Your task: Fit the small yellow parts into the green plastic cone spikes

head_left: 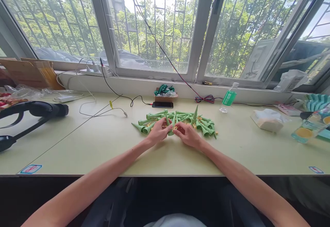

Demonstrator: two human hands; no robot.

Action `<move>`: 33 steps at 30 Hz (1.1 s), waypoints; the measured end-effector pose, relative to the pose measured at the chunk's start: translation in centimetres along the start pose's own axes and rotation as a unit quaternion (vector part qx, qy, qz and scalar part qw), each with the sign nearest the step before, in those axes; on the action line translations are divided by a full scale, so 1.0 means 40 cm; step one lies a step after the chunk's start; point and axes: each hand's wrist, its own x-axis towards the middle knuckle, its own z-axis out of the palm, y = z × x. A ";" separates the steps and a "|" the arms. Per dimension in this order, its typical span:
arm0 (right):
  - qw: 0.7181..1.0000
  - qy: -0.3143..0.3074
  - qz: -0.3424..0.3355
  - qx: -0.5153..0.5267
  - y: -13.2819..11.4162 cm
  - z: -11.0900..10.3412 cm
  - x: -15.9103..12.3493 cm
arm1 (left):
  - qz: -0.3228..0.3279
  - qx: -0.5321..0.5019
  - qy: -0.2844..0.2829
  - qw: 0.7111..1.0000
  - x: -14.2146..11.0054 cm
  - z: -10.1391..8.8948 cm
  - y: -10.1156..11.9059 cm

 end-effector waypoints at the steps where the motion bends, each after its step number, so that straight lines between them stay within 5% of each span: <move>1: 1.000 0.000 -0.002 -0.001 0.000 0.000 0.000 | 0.003 0.003 0.000 1.000 0.000 0.001 0.000; 19: 0.998 0.041 0.025 -0.035 0.017 0.007 0.007 | 0.080 0.063 -0.092 0.991 -0.016 0.006 0.003; 25: 0.997 0.036 0.041 -0.054 0.013 0.005 0.009 | 0.137 0.155 -0.083 0.975 -0.018 0.007 -0.004; 33: 0.992 0.103 0.057 -0.047 0.011 0.002 0.011 | 0.096 0.108 -0.048 0.988 -0.008 0.003 -0.013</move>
